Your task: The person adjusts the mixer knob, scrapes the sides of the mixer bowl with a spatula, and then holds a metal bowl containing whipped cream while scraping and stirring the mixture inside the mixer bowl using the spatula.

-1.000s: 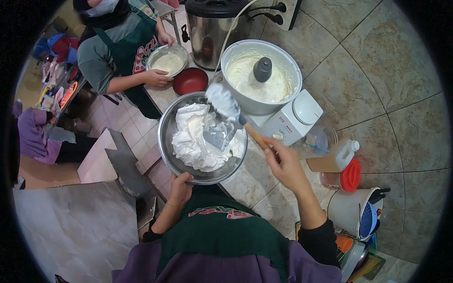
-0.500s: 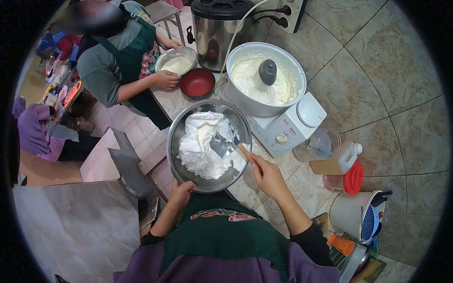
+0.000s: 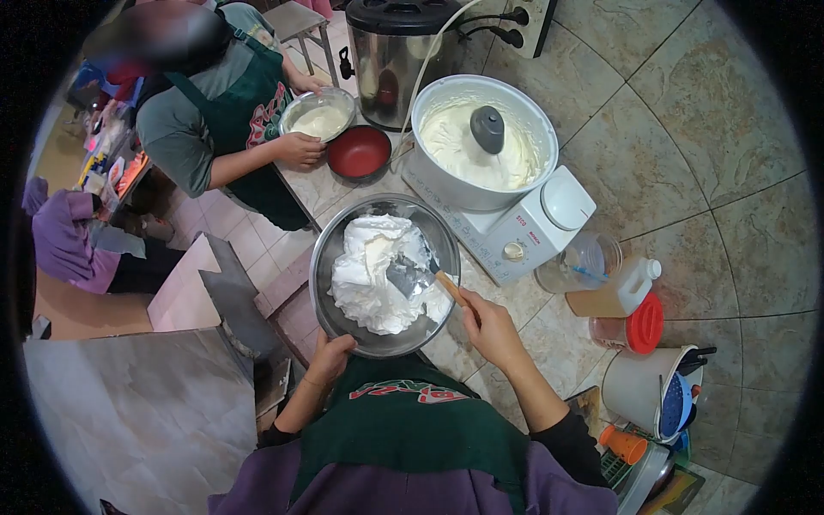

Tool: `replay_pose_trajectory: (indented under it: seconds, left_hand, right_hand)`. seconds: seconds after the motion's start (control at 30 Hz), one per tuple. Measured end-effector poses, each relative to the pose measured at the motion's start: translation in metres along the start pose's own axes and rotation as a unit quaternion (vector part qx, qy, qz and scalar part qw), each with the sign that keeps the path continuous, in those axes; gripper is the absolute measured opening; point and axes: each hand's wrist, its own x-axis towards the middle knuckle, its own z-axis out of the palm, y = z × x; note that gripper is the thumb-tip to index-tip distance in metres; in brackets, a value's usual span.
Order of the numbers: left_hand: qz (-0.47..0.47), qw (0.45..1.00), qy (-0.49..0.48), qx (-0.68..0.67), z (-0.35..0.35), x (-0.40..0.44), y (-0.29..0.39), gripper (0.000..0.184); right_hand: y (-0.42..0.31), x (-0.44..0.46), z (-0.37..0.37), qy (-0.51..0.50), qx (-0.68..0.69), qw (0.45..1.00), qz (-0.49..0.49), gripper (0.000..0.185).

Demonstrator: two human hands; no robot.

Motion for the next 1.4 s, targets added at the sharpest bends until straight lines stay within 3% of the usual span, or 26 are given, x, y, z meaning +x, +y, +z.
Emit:
replay_pose_trajectory:
  seconds: [0.77, 0.93, 1.0, 1.07, 1.13, 1.27, 1.33, 1.37, 1.4]
  left_hand:
    - [-0.013, 1.000, -0.010, 0.026, 0.000, 0.001, 0.006, 0.090]
    - [-0.042, 0.997, 0.028, 0.053, -0.001, 0.000, 0.008, 0.074]
    - [0.017, 0.998, 0.052, 0.013, 0.008, -0.002, 0.011, 0.050]
    - [0.015, 0.999, 0.039, 0.026, 0.007, -0.001, 0.015, 0.038]
    - [-0.023, 0.999, -0.017, 0.029, -0.023, 0.007, 0.009, 0.055]
    - [-0.032, 0.996, 0.018, 0.079, -0.029, 0.019, 0.013, 0.040]
    - [-0.101, 0.976, 0.039, 0.190, -0.016, 0.017, 0.035, 0.034]
    - [-0.099, 0.974, 0.020, 0.201, -0.004, 0.012, 0.041, 0.034]
    - [-0.071, 0.981, 0.006, 0.181, 0.014, 0.001, 0.047, 0.023]
  right_hand:
    - [-0.003, -0.001, -0.002, -0.003, 0.015, 1.000, 0.018, 0.031]
    - [-0.001, -0.002, -0.001, 0.014, -0.006, 1.000, -0.021, 0.031]
    - [0.004, -0.003, 0.002, 0.037, -0.011, 0.998, -0.055, 0.032]
    - [0.014, -0.006, 0.008, 0.053, -0.043, 0.996, -0.062, 0.031]
    - [0.010, -0.019, 0.007, 0.053, -0.038, 0.997, -0.029, 0.029]
    - [0.003, -0.052, 0.003, 0.082, -0.057, 0.994, 0.051, 0.028]
    - [-0.003, -0.063, 0.011, 0.105, -0.059, 0.991, 0.066, 0.028]
    - [0.003, -0.066, 0.019, 0.118, -0.047, 0.990, 0.063, 0.027]
    - [0.004, -0.070, 0.023, 0.128, -0.034, 0.989, 0.061, 0.025]
